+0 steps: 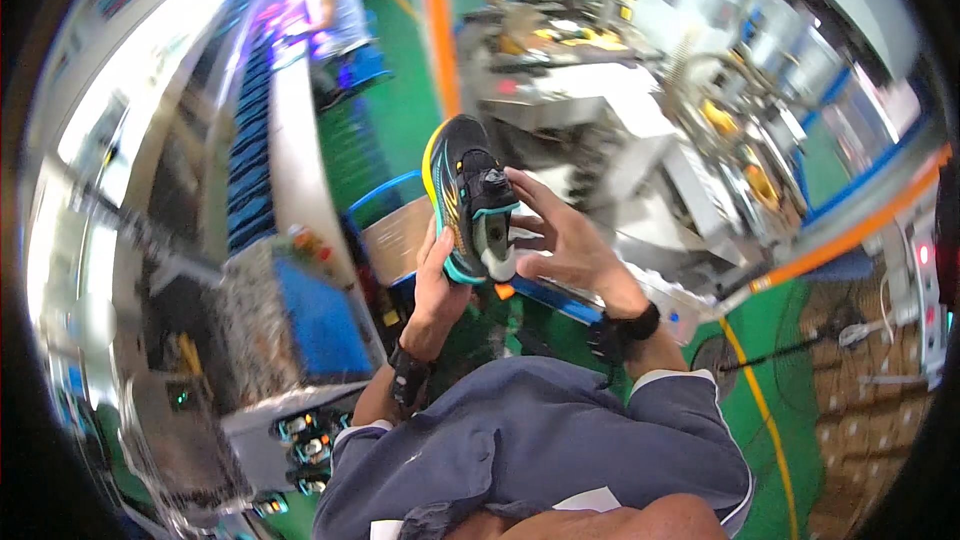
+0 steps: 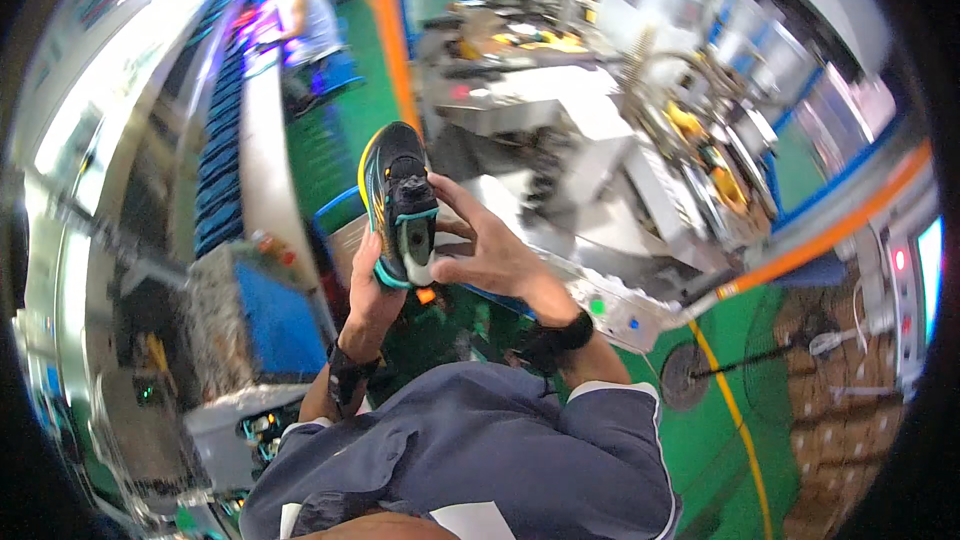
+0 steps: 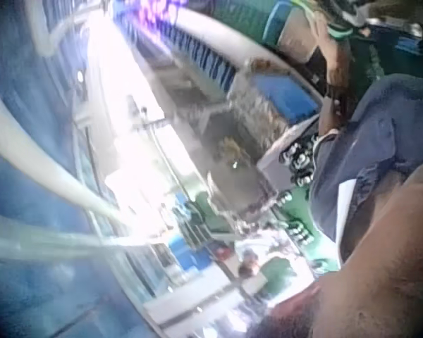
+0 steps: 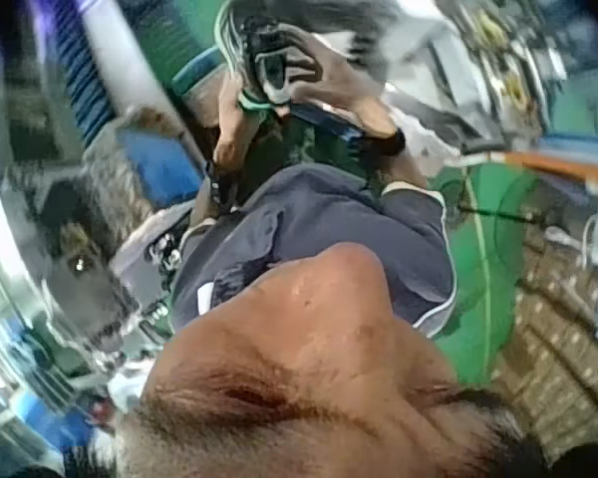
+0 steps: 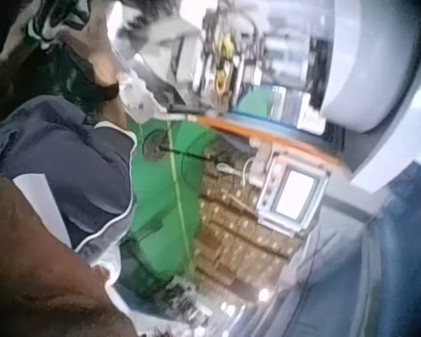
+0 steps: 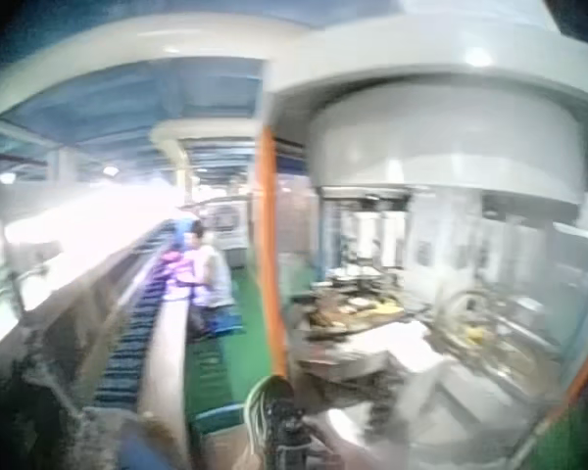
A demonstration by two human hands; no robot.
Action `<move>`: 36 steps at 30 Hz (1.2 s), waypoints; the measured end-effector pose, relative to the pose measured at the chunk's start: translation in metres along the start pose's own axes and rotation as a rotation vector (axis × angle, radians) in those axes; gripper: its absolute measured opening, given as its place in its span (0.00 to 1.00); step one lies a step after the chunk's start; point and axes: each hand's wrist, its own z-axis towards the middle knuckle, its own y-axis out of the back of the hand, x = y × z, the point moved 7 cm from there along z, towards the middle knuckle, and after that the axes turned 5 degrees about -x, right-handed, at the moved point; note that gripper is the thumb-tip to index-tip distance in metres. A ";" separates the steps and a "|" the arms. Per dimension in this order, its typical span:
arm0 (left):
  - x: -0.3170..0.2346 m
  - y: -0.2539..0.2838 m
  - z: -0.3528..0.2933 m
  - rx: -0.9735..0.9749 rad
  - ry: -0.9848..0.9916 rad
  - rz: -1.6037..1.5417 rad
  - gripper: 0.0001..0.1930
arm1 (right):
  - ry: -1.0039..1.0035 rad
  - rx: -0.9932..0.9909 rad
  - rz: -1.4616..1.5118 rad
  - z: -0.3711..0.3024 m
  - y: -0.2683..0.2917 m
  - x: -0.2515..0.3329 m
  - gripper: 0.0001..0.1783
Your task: Operating an industrial lasting machine to process and mold footwear.
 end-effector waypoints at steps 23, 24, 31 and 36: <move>0.501 -0.186 0.344 0.119 0.269 1.462 0.54 | 0.038 -1.655 -0.539 -0.219 0.400 0.038 0.28; 0.502 -0.189 0.345 0.139 0.326 1.504 0.52 | 0.012 -1.677 -0.562 -0.221 0.406 0.037 0.29; 0.462 -0.123 0.368 0.153 0.691 0.633 0.20 | -0.355 -1.543 -1.006 -0.129 0.504 0.059 0.31; 0.311 -0.082 0.274 0.161 0.756 0.238 0.20 | -0.569 -1.019 -1.067 0.019 0.536 0.033 0.37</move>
